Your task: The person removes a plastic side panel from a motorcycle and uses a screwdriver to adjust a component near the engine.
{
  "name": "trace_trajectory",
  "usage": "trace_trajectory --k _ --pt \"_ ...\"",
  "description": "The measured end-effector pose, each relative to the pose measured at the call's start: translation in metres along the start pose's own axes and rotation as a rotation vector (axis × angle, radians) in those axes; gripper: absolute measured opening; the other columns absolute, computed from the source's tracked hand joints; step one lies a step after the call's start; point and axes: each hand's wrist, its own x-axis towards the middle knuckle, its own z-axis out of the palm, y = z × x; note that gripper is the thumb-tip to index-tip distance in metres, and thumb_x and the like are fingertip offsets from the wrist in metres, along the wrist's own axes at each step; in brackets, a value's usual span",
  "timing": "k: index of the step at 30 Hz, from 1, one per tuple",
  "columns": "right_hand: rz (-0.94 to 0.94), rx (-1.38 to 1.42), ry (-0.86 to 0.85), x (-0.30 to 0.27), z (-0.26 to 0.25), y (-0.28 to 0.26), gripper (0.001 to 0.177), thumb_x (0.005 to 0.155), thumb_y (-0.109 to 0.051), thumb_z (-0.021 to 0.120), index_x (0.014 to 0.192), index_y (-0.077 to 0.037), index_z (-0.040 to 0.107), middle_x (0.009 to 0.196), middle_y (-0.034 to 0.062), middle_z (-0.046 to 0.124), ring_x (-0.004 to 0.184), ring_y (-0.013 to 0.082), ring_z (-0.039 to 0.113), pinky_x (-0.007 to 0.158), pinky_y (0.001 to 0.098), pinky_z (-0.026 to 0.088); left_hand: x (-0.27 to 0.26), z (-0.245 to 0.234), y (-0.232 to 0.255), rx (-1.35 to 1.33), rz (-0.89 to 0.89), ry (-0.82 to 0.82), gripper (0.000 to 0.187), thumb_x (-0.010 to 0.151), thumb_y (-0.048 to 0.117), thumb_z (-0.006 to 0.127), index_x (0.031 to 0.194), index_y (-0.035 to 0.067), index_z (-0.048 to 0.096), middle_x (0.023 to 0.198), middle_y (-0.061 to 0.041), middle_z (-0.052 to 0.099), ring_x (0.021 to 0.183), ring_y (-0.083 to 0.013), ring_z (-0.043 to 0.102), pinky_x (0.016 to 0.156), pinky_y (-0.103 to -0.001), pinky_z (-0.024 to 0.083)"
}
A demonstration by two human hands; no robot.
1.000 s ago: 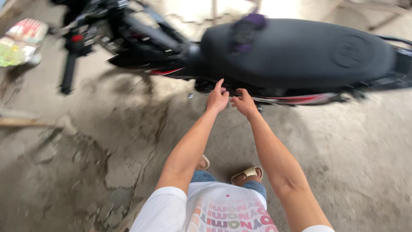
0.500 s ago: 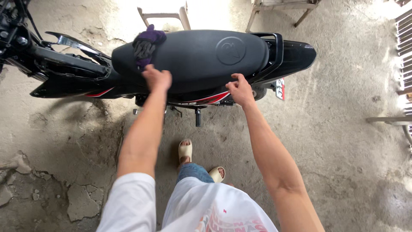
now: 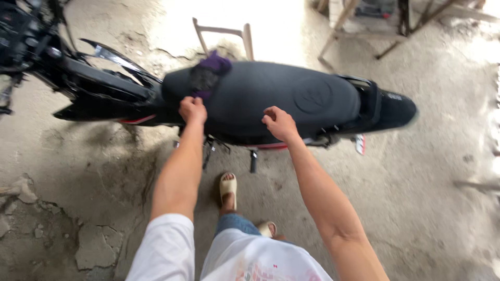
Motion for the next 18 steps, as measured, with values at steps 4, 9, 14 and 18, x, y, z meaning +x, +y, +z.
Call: trace_trajectory --k 4,9,14,18 --pt "-0.063 -0.384 0.020 0.047 0.047 -0.047 0.037 0.092 -0.023 0.065 0.126 -0.009 0.065 0.108 0.0091 0.077 0.106 0.0301 0.072 0.094 0.0432 0.055 -0.003 -0.032 0.024 0.178 0.269 -0.029 0.026 0.096 0.026 0.069 0.084 0.003 0.070 0.092 -0.021 0.070 0.090 -0.0432 0.067 0.081 -0.054 0.052" --pt "-0.245 -0.617 0.071 0.083 0.113 -0.123 0.072 0.079 -0.022 0.076 0.144 -0.013 0.048 0.134 0.0180 0.056 0.122 0.0432 0.054 0.094 0.0516 0.050 0.008 -0.095 0.067 0.170 0.499 -0.029 0.025 0.097 0.023 0.063 0.083 0.005 0.069 0.090 -0.014 0.069 0.090 -0.0385 0.068 0.079 -0.051 0.053" --pt "-0.380 -0.791 0.135 0.099 0.155 -0.159 0.069 0.072 -0.022 0.077 0.137 -0.019 0.055 0.140 0.0145 0.055 0.117 0.0432 0.056 0.087 0.0529 0.052 0.036 -0.142 0.088 0.022 0.724 -0.114 0.020 0.097 0.024 0.066 0.087 0.008 0.072 0.091 -0.012 0.071 0.089 -0.0360 0.069 0.077 -0.047 0.055" --pt "-0.396 -0.592 0.213 0.098 0.181 -0.144 0.031 0.096 -0.021 0.065 0.127 -0.021 0.070 0.126 0.0088 0.072 0.111 0.0373 0.067 0.090 0.0489 0.053 0.061 -0.164 0.065 -0.299 0.621 -0.070 0.017 0.093 0.025 0.071 0.093 0.008 0.076 0.093 -0.011 0.074 0.086 -0.0330 0.072 0.075 -0.041 0.057"
